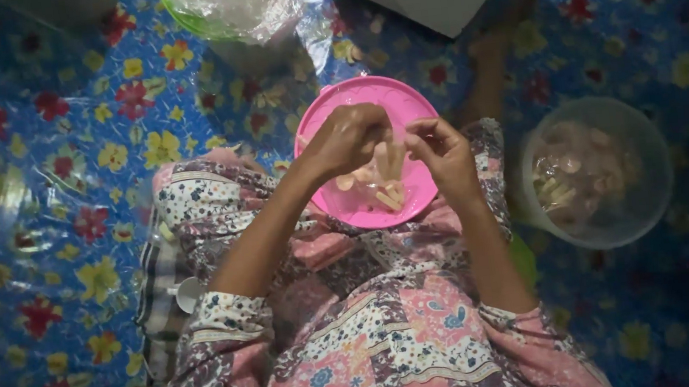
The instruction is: Manually sorting and preparing small food items by placing them onto a plate
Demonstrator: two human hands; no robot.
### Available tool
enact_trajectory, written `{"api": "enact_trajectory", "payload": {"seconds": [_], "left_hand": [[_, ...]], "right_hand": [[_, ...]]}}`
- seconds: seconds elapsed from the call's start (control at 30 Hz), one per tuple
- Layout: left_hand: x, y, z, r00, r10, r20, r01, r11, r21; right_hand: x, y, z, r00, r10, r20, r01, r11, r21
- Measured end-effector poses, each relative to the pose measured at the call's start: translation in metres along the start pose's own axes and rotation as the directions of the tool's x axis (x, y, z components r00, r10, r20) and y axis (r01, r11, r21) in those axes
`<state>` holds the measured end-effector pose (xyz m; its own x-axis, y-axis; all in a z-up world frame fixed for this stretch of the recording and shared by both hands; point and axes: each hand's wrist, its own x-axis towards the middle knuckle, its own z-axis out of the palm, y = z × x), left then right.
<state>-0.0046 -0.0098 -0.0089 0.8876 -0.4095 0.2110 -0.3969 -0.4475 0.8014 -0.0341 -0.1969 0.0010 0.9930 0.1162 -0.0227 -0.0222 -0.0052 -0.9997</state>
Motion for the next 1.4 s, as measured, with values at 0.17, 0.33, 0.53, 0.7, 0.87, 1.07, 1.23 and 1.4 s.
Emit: {"api": "enact_trajectory", "payload": {"seconds": [0.17,0.33,0.53,0.7,0.87,1.07,1.23,1.4], "left_hand": [[0.011,-0.002,0.002,0.997,0.072,-0.003,-0.072,0.997,-0.007],[0.014,-0.013,0.010,0.993,0.101,-0.055,-0.108,0.983,-0.148],[0.016,-0.012,0.014,0.996,0.091,0.021,-0.091,0.996,-0.020],[0.025,-0.008,0.013,0.993,0.114,-0.016,-0.114,0.993,-0.007],[0.034,-0.015,0.019,0.992,0.113,-0.047,-0.116,0.992,-0.047],[0.041,-0.012,0.023,0.977,0.165,-0.133,-0.170,0.985,-0.028],[0.048,-0.015,0.037,0.977,0.151,-0.151,-0.171,0.977,-0.128],[0.049,-0.004,0.027,0.975,0.154,-0.162,-0.179,0.972,-0.154]], "right_hand": [[0.017,0.004,-0.006,0.997,-0.072,0.022,0.075,0.975,-0.209],[0.024,0.019,-0.011,0.997,-0.073,-0.019,0.065,0.965,-0.254],[0.018,0.012,-0.007,0.997,-0.044,0.057,0.062,0.937,-0.344],[0.025,0.016,-0.015,0.992,-0.126,-0.009,0.112,0.909,-0.402],[0.032,0.029,-0.028,0.978,-0.205,-0.036,0.176,0.908,-0.380],[0.033,0.018,-0.034,0.976,-0.205,0.070,0.216,0.889,-0.404],[0.024,0.003,-0.029,0.972,-0.236,0.004,0.213,0.870,-0.445],[0.025,0.006,-0.029,0.964,-0.263,-0.031,0.223,0.870,-0.439]]}}
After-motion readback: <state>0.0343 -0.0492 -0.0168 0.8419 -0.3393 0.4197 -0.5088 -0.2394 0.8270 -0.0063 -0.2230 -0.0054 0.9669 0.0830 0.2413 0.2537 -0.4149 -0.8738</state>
